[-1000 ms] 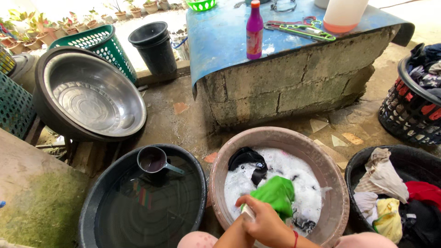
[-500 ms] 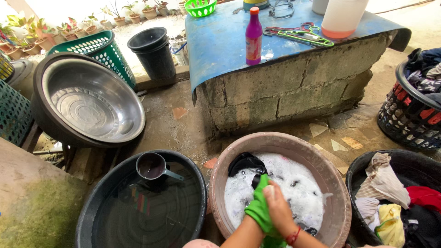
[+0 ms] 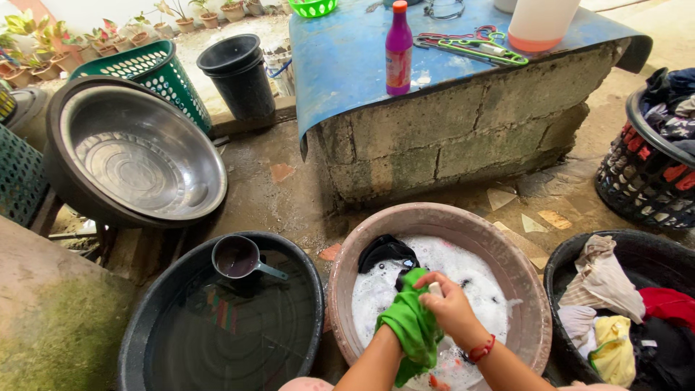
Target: The person washes clothes by hand in a basin with soapy water, scrubbing several garments including a yellow item, a white shirt, a red cloth, and a black garment, then moves the washed items into a secondary black basin.
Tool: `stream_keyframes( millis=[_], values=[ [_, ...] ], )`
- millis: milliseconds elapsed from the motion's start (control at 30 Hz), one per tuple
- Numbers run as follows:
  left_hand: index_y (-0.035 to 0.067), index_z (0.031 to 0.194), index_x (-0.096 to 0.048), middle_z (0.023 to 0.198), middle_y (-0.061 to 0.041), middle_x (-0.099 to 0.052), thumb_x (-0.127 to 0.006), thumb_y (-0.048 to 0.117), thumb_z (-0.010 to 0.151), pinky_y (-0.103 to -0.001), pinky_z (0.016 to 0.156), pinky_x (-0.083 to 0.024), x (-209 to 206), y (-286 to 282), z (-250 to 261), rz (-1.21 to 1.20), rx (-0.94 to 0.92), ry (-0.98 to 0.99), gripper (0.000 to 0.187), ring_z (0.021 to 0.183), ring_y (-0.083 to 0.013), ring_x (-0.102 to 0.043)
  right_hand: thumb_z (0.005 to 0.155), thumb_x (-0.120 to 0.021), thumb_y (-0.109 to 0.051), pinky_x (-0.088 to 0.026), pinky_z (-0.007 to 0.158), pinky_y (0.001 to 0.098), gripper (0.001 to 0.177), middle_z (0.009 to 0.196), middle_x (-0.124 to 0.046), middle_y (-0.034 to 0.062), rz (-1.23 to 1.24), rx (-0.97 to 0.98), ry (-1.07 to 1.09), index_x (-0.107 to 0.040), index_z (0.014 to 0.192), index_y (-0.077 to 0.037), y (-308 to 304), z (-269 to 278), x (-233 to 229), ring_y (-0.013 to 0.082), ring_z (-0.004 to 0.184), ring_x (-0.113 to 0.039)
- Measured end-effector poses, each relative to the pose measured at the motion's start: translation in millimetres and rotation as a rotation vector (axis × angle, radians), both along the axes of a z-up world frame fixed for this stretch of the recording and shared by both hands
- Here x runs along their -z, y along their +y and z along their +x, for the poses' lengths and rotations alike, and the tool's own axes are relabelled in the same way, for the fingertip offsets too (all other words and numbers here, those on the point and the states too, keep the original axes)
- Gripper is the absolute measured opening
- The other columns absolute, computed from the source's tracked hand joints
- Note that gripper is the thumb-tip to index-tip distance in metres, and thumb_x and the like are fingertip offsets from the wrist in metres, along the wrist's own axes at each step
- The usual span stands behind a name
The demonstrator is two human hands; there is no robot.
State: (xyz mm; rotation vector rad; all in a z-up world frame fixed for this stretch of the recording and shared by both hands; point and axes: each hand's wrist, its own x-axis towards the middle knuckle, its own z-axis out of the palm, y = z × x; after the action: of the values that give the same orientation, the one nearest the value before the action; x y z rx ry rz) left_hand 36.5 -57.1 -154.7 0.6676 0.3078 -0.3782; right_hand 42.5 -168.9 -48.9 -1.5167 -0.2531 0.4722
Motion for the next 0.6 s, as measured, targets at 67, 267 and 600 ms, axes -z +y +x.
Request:
stream_keyframes(
  millis=[67, 267, 600],
  values=[
    [0.014, 0.125, -0.064, 0.102, -0.007, -0.069, -0.039, 0.045, 0.106, -0.03, 0.072, -0.053, -4, 1, 5, -0.022, 0.0, -0.004, 0.044, 0.088, -0.018, -0.064, 0.08, -0.066, -0.004, -0.038, 0.054, 0.0261, 0.022, 0.072, -0.053, -0.0001, -0.141, -0.097, 0.007, -0.07, 0.102, -0.009, 1, -14, -6, 0.0099, 0.062, -0.049],
    [0.015, 0.126, -0.064, 0.102, -0.006, -0.069, -0.039, 0.047, 0.106, -0.029, 0.072, -0.053, -21, 18, 21, -0.088, -0.071, -0.03, 0.045, 0.089, -0.0179, -0.065, 0.079, -0.066, -0.007, -0.041, 0.053, 0.0257, 0.02, 0.071, -0.057, -0.0037, -0.061, -0.125, 0.05, -0.065, 0.099, -0.008, 11, -33, -26, 0.0068, 0.063, -0.051],
    [0.016, 0.127, -0.064, 0.102, -0.006, -0.069, -0.039, 0.05, 0.106, -0.028, 0.071, -0.053, -10, -8, 12, -0.086, -0.067, 0.018, 0.048, 0.089, -0.0177, -0.065, 0.082, -0.074, -0.031, -0.049, 0.059, 0.0318, 0.03, 0.072, -0.064, 0.001, -0.362, 0.013, -0.236, -0.07, 0.106, -0.012, 6, -36, -18, 0.013, 0.064, -0.059]
  ],
)
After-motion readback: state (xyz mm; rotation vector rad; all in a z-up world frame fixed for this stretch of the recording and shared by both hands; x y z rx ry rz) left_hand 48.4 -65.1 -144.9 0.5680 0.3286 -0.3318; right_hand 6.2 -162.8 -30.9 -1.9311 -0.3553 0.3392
